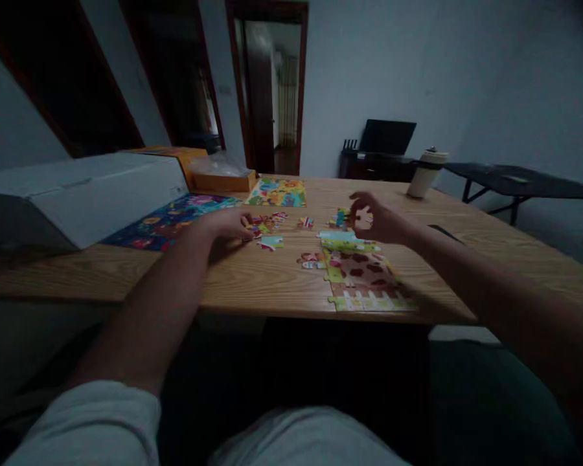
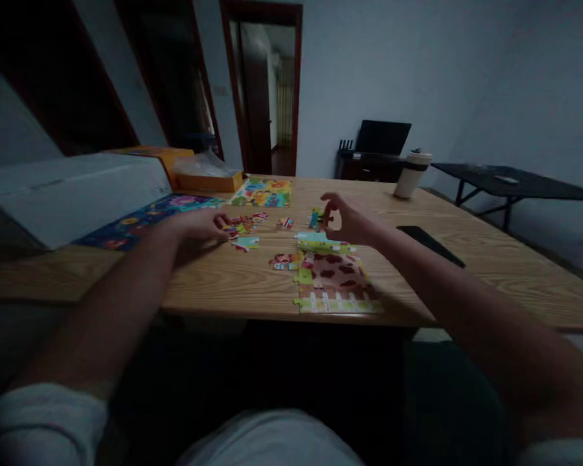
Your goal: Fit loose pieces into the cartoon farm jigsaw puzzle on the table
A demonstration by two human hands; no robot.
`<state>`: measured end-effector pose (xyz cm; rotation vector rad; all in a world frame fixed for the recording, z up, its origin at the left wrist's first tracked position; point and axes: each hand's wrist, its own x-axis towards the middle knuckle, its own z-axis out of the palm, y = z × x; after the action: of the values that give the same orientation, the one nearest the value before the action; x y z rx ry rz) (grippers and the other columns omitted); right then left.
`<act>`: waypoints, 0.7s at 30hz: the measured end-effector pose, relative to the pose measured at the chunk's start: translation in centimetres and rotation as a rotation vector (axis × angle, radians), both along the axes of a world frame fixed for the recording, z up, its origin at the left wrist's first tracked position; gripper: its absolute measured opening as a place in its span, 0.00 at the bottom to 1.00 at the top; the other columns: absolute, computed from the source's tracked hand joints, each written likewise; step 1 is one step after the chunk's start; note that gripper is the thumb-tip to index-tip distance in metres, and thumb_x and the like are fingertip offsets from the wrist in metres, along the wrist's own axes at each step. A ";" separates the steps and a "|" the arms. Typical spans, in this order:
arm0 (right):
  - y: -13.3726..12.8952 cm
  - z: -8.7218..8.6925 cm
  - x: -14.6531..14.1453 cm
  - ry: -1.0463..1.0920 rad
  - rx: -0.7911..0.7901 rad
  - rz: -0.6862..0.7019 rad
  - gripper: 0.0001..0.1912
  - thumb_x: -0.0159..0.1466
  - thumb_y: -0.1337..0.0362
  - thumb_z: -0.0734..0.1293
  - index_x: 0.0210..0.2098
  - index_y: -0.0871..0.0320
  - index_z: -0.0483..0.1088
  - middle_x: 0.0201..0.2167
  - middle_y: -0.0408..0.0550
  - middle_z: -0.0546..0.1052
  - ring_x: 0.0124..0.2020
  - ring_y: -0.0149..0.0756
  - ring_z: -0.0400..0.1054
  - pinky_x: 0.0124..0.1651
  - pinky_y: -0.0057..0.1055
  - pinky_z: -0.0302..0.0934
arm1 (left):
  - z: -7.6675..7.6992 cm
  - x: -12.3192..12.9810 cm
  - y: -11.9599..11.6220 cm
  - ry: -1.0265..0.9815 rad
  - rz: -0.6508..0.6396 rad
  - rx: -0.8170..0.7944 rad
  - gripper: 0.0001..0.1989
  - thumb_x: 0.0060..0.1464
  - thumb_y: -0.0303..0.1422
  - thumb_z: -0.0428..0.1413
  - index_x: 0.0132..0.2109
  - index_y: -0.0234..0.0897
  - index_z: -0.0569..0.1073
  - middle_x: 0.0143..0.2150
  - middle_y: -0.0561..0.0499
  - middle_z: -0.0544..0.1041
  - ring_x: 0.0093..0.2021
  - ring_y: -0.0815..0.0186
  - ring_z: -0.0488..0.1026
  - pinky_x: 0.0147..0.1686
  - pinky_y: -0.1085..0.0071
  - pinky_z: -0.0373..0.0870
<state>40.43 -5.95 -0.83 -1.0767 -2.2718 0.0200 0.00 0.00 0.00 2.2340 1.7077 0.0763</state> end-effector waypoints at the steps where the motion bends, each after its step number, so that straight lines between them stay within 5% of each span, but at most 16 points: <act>1: -0.6 -0.2 -0.6 0.014 -0.013 0.014 0.35 0.54 0.60 0.71 0.59 0.55 0.58 0.45 0.52 0.76 0.46 0.47 0.72 0.46 0.43 0.66 | 0.2 0.5 -0.5 -0.039 -0.002 0.023 0.22 0.48 0.43 0.64 0.49 0.38 0.74 0.45 0.46 0.80 0.41 0.60 0.77 0.35 0.70 0.69; 7: -6.7 -1.1 -6.1 -0.030 -0.184 -0.102 0.33 0.58 0.52 0.71 0.59 0.54 0.60 0.45 0.53 0.78 0.42 0.45 0.73 0.41 0.39 0.65 | 1.4 3.7 -3.2 -0.185 -0.198 0.198 0.17 0.56 0.41 0.56 0.49 0.36 0.76 0.44 0.45 0.80 0.39 0.62 0.76 0.35 0.71 0.68; 9: -9.3 -1.5 -8.0 -0.113 -0.258 -0.221 0.29 0.61 0.46 0.69 0.55 0.55 0.65 0.39 0.52 0.79 0.35 0.45 0.73 0.35 0.37 0.63 | 1.7 5.0 -4.5 -0.158 -0.308 0.236 0.16 0.58 0.40 0.55 0.49 0.36 0.77 0.43 0.45 0.80 0.39 0.63 0.76 0.36 0.71 0.68; 12: -11.6 -1.9 -9.0 -0.236 -0.225 -0.184 0.25 0.61 0.42 0.68 0.46 0.54 0.71 0.39 0.53 0.79 0.37 0.46 0.73 0.36 0.36 0.61 | 1.5 7.2 -7.4 -0.039 -0.466 0.231 0.16 0.61 0.42 0.53 0.46 0.38 0.79 0.42 0.47 0.81 0.38 0.62 0.76 0.38 0.69 0.67; 17: -9.9 -1.6 -6.4 -0.122 -0.202 -0.185 0.20 0.68 0.51 0.63 0.50 0.58 0.73 0.46 0.56 0.79 0.42 0.44 0.73 0.42 0.36 0.63 | -0.8 10.0 -12.5 0.020 -0.671 0.345 0.22 0.64 0.50 0.51 0.52 0.41 0.78 0.50 0.44 0.79 0.49 0.56 0.74 0.48 0.63 0.67; 21: -7.3 -2.3 -4.6 -0.147 -0.235 -0.199 0.19 0.69 0.54 0.62 0.52 0.58 0.74 0.50 0.58 0.78 0.47 0.46 0.73 0.48 0.38 0.64 | -2.3 10.5 -14.1 0.051 -0.729 0.417 0.21 0.67 0.46 0.48 0.55 0.40 0.77 0.53 0.43 0.77 0.52 0.55 0.72 0.52 0.59 0.65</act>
<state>35.85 -13.28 -3.09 -1.4666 -2.3226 0.1335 10.46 -14.05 -2.31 3.0477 0.8497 0.2164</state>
